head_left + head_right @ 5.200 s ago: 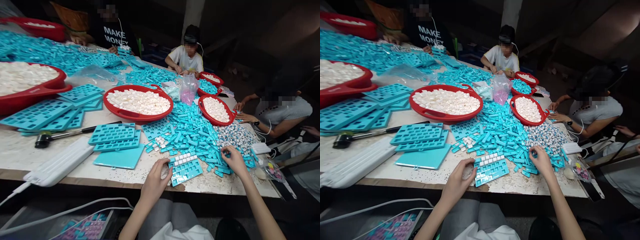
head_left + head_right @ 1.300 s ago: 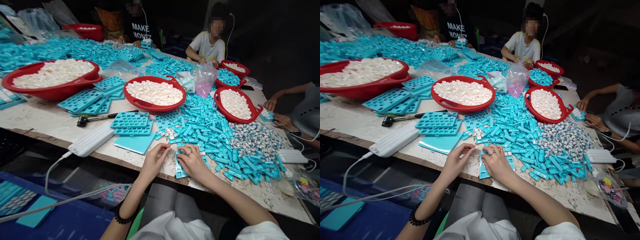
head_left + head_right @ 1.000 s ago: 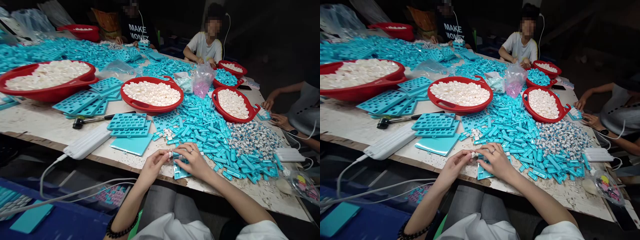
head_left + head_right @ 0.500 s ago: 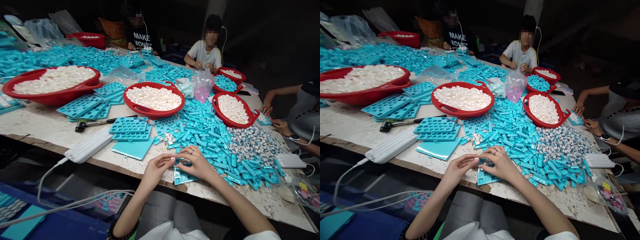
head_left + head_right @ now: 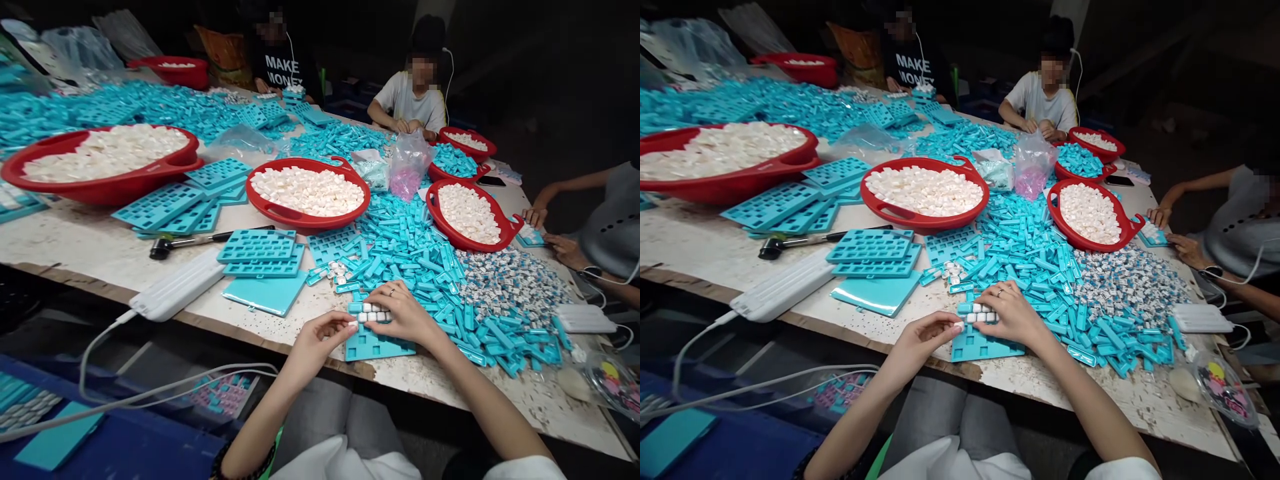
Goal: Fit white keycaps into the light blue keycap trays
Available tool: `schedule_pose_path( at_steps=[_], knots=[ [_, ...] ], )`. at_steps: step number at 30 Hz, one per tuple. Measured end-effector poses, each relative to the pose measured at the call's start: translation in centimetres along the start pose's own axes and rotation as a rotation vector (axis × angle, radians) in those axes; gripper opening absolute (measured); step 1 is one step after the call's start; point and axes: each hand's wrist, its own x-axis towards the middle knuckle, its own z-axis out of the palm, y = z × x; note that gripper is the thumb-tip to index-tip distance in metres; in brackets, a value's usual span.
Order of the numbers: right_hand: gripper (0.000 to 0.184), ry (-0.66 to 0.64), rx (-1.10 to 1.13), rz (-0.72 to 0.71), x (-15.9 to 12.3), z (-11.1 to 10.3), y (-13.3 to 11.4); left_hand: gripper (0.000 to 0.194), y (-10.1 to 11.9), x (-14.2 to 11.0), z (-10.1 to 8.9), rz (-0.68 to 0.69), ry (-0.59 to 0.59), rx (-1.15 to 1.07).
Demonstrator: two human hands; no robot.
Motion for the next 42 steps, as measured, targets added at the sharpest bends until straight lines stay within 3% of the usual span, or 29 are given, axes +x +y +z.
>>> schedule_pose_path(
  at_steps=[8,18,37,42],
  knots=[
    [0.031,0.012,-0.038,-0.046,-0.2,0.1,0.4,0.026,-0.6,0.4,0.4,0.111,0.1,0.09],
    [0.032,0.003,-0.02,-0.059,-0.2,0.2,0.2,0.019,-0.6,-0.2,0.2,0.171,0.059,0.113],
    [0.032,-0.015,-0.033,-0.057,-0.4,0.1,-0.1,0.023,-0.3,-0.2,-0.1,0.084,0.031,0.057],
    [0.035,-0.019,-0.019,0.015,-0.4,1.0,-0.6,0.033,-0.6,-0.1,-0.9,0.016,0.117,-0.076]
  ],
)
